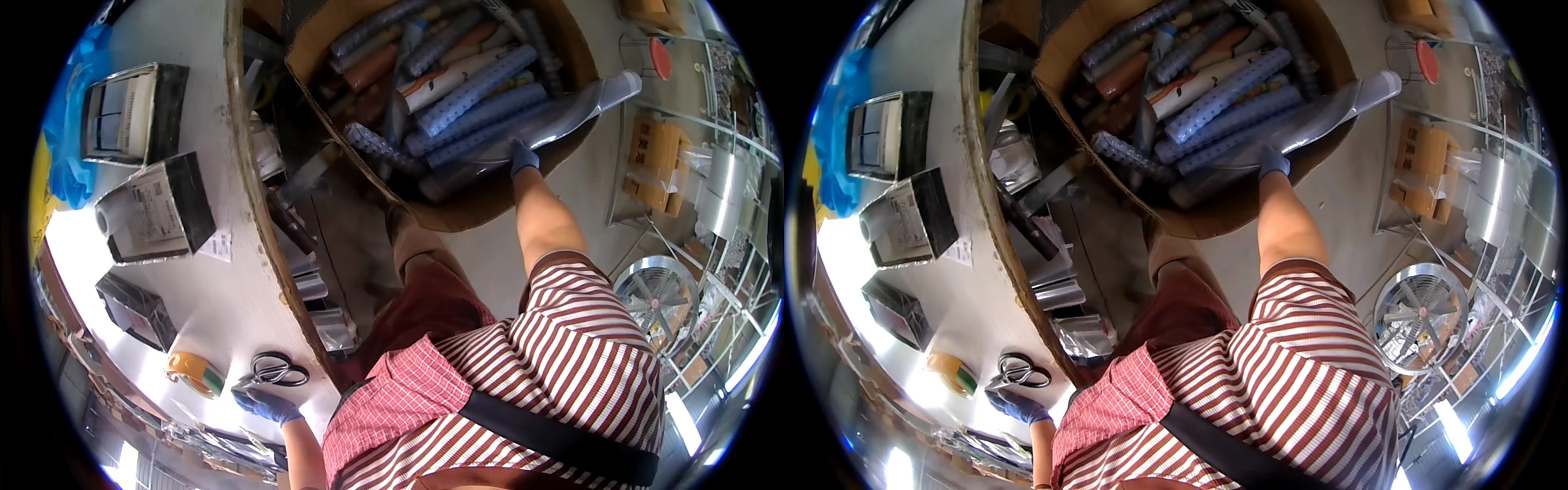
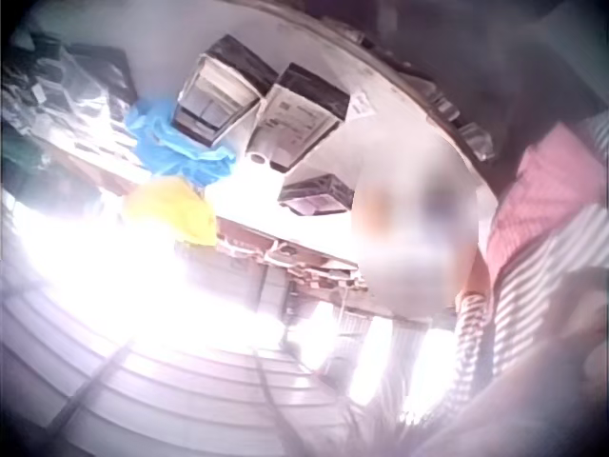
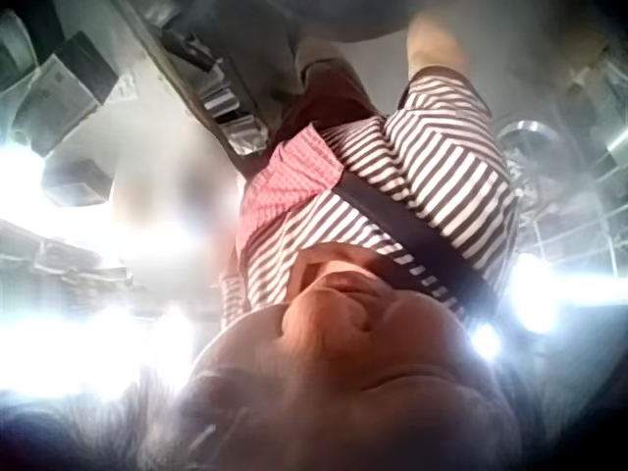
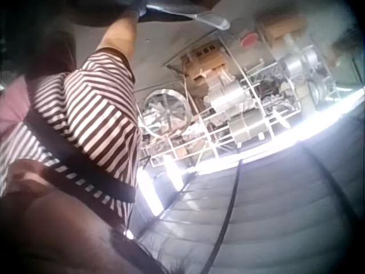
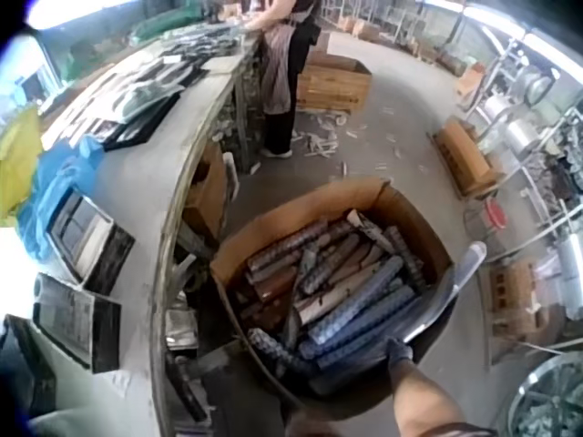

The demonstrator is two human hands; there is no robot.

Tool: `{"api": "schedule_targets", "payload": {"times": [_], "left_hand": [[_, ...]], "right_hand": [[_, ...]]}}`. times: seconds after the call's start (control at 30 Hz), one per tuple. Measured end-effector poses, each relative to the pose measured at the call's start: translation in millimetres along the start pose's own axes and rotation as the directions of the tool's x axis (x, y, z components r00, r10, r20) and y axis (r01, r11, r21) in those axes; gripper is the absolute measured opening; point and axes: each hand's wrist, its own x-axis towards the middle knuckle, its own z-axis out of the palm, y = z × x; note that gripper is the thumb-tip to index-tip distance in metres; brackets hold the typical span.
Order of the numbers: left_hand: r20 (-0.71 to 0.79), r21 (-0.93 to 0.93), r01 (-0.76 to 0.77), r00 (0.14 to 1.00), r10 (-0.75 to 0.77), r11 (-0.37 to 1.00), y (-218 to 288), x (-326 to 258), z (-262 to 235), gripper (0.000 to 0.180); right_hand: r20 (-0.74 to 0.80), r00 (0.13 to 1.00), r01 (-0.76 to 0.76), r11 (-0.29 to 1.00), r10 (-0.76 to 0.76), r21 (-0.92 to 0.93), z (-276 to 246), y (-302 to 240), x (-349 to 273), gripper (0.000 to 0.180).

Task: The person takes foam products from a box, wraps them in black plastic sheeting, applies an adhesive label, and seals the package with a tape dispenser.

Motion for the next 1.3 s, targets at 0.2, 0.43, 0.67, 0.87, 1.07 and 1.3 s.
{"api": "schedule_targets", "payload": {"times": [0.2,0.43,0.67,0.87,1.07,1.3], "left_hand": [[-0.027,0.028,-0.037,0.999,0.038,0.999,-17,-14,-7,0.060],[-0.012,0.026,-0.181,0.983,0.181,0.983,-9,-4,-6,0.059],[-0.084,-0.001,-0.146,0.986,0.145,0.989,-15,-13,-3,0.057],[-0.022,-0.729,0.016,0.999,-0.047,0.685,3,-38,-21,0.046],[0.248,-0.966,0.134,0.712,0.657,0.219,86,-130,-123,0.064],[0.242,-0.966,0.237,0.672,0.700,0.106,35,-184,-222,0.103]], "right_hand": [[0.113,0.978,0.195,0.956,-0.174,-0.218,23,-8,-37,0.070],[0.117,0.960,0.166,0.851,-0.256,0.499,1,-5,-73,0.058],[0.412,0.678,-0.013,0.551,-0.608,0.835,-90,-47,-240,0.060],[0.454,0.284,0.145,0.506,-0.844,0.850,-149,-58,-433,0.078],[0.517,-0.217,0.117,0.503,-0.828,0.856,-148,-46,-618,0.078],[0.729,-0.591,0.384,0.675,-0.345,0.630,-112,49,-802,0.029]]}}
